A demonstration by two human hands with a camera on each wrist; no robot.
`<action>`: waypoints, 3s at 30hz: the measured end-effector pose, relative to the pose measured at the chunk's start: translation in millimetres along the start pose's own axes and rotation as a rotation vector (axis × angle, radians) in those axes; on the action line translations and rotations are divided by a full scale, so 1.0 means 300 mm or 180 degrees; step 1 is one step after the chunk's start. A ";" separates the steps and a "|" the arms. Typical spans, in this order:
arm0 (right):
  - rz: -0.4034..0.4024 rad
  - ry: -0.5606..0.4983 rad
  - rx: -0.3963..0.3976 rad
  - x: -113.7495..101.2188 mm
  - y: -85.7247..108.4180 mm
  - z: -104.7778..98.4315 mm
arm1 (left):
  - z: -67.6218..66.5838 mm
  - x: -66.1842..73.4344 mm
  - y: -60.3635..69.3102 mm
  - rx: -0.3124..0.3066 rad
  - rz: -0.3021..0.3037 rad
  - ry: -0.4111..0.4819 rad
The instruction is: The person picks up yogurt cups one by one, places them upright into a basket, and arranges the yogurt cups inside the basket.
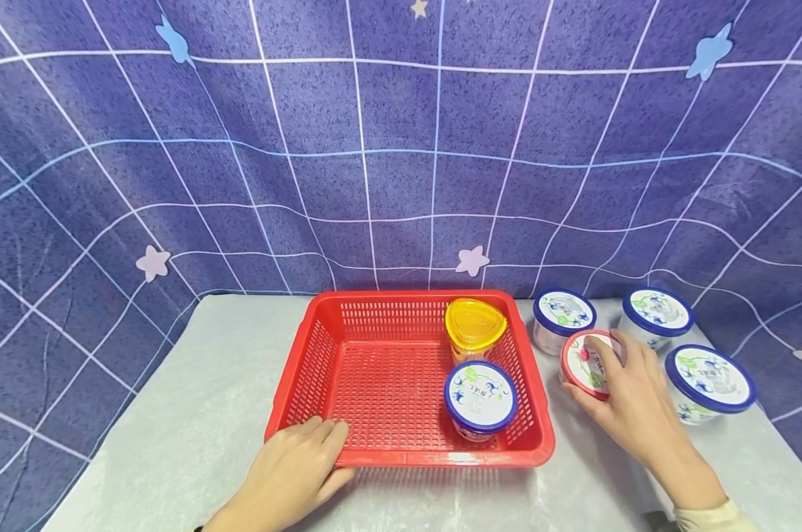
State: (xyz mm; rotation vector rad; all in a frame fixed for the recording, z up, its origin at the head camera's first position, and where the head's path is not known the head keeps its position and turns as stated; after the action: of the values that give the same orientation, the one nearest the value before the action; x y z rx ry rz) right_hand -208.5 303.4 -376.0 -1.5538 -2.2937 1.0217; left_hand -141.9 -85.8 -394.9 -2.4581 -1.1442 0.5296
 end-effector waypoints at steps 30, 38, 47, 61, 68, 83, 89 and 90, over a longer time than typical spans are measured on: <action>-0.0235 -0.0103 0.0107 -0.056 -0.012 -0.056 | -0.001 -0.003 0.005 0.0026 -0.0004 0.0026; -0.0257 -0.0130 0.0140 -0.082 -0.013 -0.087 | -0.001 0.000 0.004 0.0034 0.0007 0.0041; -0.0204 -0.0097 0.0132 -0.120 -0.035 -0.128 | 0.001 -0.002 0.006 0.0008 0.0004 0.0024; -0.0196 -0.0088 0.0090 -0.171 -0.070 -0.167 | -0.005 -0.001 0.004 0.0059 0.0011 0.0045; -0.0230 -0.0084 0.0170 -0.204 -0.086 -0.185 | -0.008 -0.001 0.002 0.0060 0.0016 0.0045; -0.0296 -0.0177 0.0218 -0.249 -0.131 -0.188 | -0.005 -0.001 0.005 0.0085 0.0032 0.0022; -0.0419 -0.0208 0.0300 -0.284 -0.152 -0.188 | -0.004 -0.001 0.003 0.0043 0.0017 0.0033; -0.0432 -0.0197 0.0303 -0.290 -0.154 -0.188 | -0.003 0.000 0.003 0.0045 0.0017 0.0033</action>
State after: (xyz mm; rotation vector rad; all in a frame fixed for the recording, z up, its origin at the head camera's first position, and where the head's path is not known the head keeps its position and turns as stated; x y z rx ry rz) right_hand -176.7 241.7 -286.0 -1.3287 -2.3177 1.1397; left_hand -140.9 -86.5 -394.5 -2.4495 -1.1264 0.5241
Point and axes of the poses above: each hand's wrist, its own y-axis away from the middle knuckle, its own z-axis out of the palm, x = y × z, the point moved 8 cm from there along -y, towards the middle knuckle, and after that the axes turned 2 degrees about -z, right-handed, at the moved point
